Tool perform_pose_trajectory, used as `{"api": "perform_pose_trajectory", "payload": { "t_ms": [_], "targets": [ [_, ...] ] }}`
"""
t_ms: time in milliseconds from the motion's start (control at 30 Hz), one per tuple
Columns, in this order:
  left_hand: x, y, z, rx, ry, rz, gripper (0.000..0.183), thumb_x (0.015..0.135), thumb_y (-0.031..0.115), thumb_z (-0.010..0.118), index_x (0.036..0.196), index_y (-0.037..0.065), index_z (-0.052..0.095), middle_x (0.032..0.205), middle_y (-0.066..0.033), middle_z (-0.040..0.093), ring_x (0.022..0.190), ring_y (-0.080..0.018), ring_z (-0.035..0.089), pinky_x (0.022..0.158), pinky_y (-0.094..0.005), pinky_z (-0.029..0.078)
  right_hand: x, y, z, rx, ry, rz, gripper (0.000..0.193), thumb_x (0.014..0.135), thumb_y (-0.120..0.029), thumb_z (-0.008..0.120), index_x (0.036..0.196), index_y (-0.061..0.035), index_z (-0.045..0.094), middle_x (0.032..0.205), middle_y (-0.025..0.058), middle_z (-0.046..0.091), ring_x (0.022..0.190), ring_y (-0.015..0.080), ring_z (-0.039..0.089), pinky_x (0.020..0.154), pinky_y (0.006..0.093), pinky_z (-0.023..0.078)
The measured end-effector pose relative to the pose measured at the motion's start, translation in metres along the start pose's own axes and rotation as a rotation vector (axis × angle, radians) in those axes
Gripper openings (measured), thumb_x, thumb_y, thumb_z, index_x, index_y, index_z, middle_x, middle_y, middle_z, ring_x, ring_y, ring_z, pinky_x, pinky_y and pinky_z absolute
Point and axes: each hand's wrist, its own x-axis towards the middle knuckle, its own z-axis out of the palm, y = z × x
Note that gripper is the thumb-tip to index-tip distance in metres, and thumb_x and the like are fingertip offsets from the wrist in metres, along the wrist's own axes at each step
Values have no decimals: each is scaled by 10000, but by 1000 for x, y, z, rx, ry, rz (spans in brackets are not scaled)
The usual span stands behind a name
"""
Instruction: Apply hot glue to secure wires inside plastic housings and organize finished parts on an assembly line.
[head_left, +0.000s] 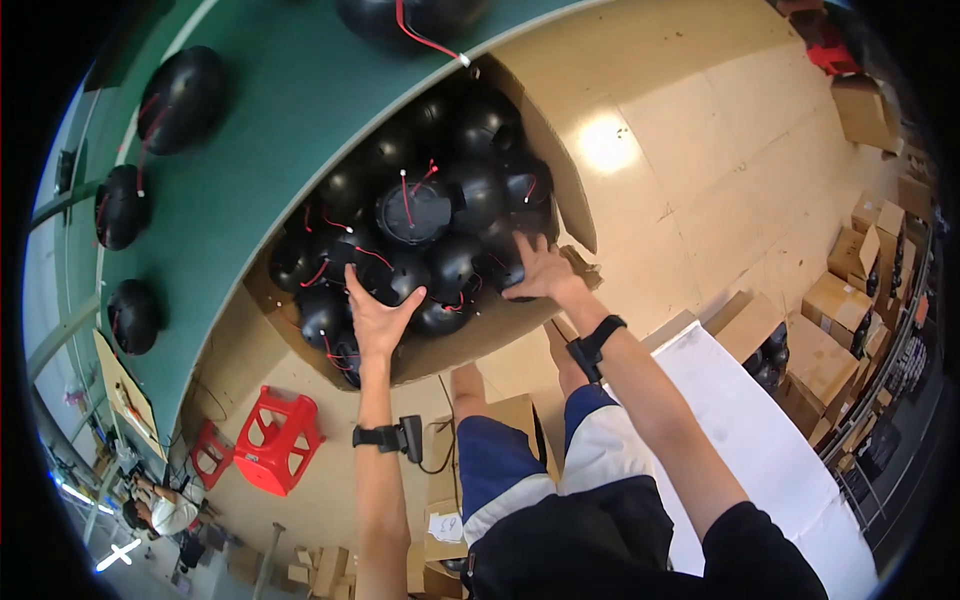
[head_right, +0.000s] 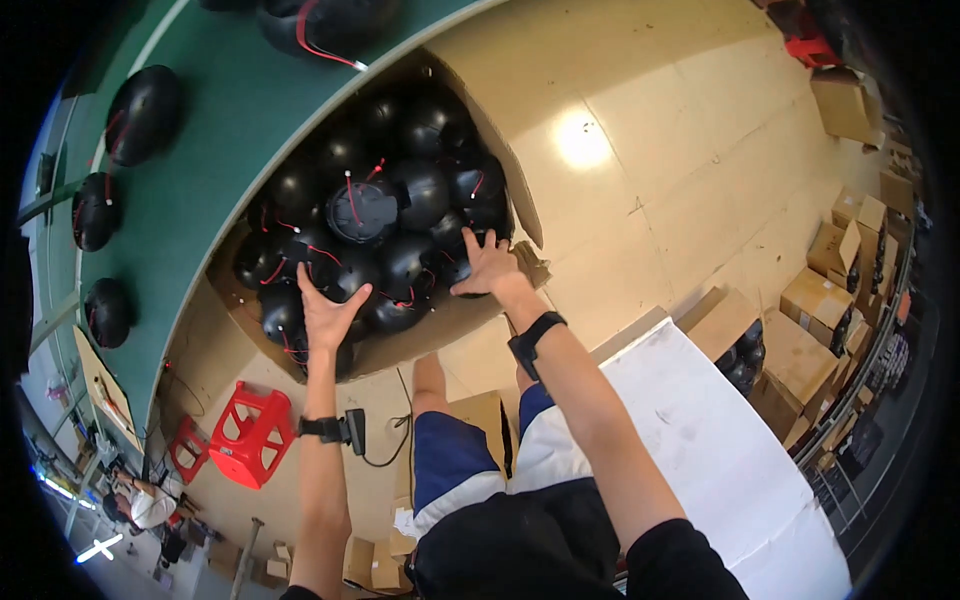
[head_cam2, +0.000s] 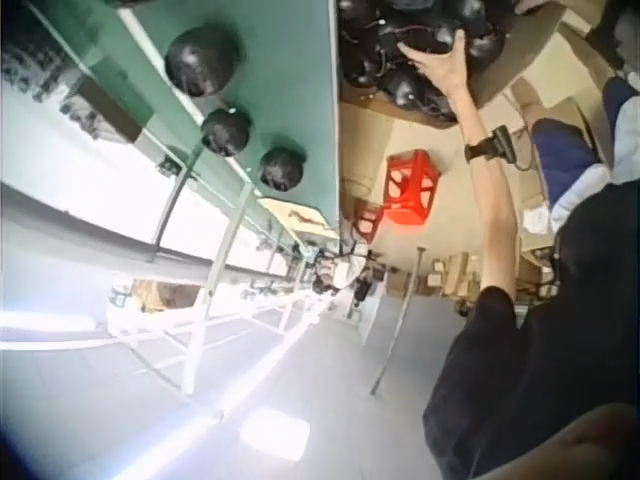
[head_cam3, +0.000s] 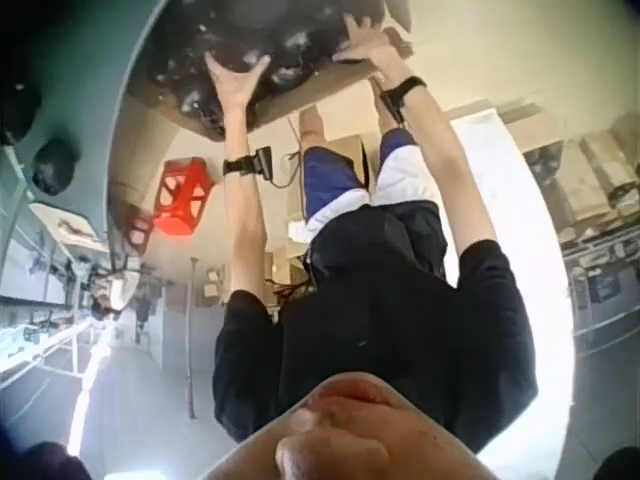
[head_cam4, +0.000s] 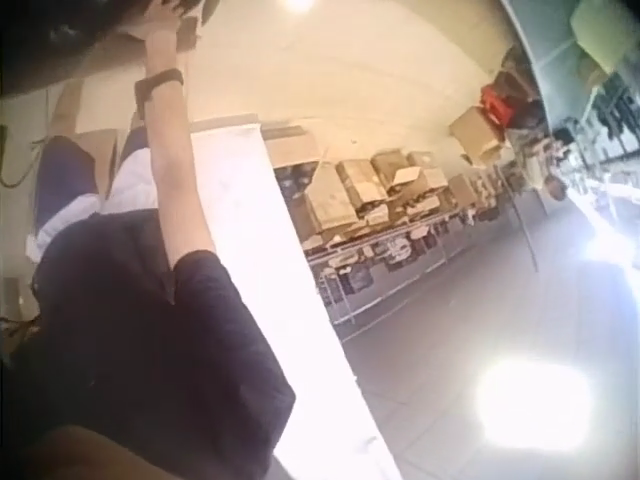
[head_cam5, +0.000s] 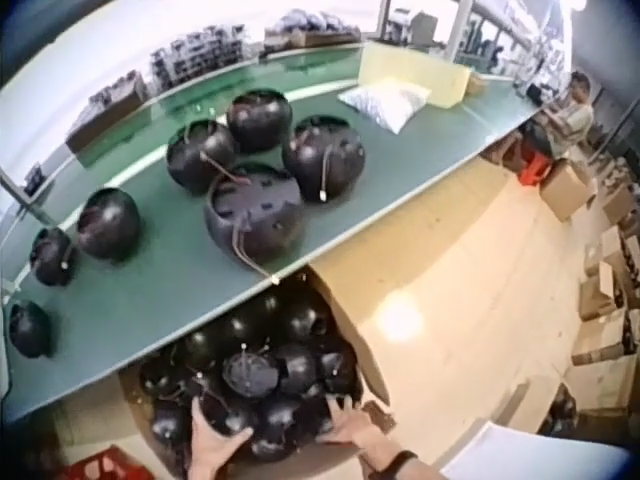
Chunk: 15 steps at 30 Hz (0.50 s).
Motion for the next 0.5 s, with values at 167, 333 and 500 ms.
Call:
{"api": "perform_pose_trajectory", "payload": {
  "t_ms": [167,333,500],
  "targets": [
    [-68,20,27,14,-94,312,1302,521,270,954,1550,60,183,1525,-279,304,1400,-438,349,1147,-473,355,-12,39,6,32,133,-23,1171,618,-450,894,1545,-186,229,1493,316,281,1316,559,377,1035,554,457],
    [-104,13,74,-42,-116,636,1195,521,268,948,1502,115,282,1527,-271,288,1352,-500,359,1096,-577,369,-41,41,-25,176,520,-199,1063,594,-257,908,1475,-199,316,1495,285,279,1311,548,374,1055,555,432],
    [-71,36,111,-113,-53,688,1155,516,240,951,1475,104,321,1533,-274,275,1351,-514,351,1090,-588,376,-32,59,-31,131,562,-292,1093,611,-215,899,1514,-208,283,1530,243,242,1376,499,333,1093,528,411]
  ]
}}
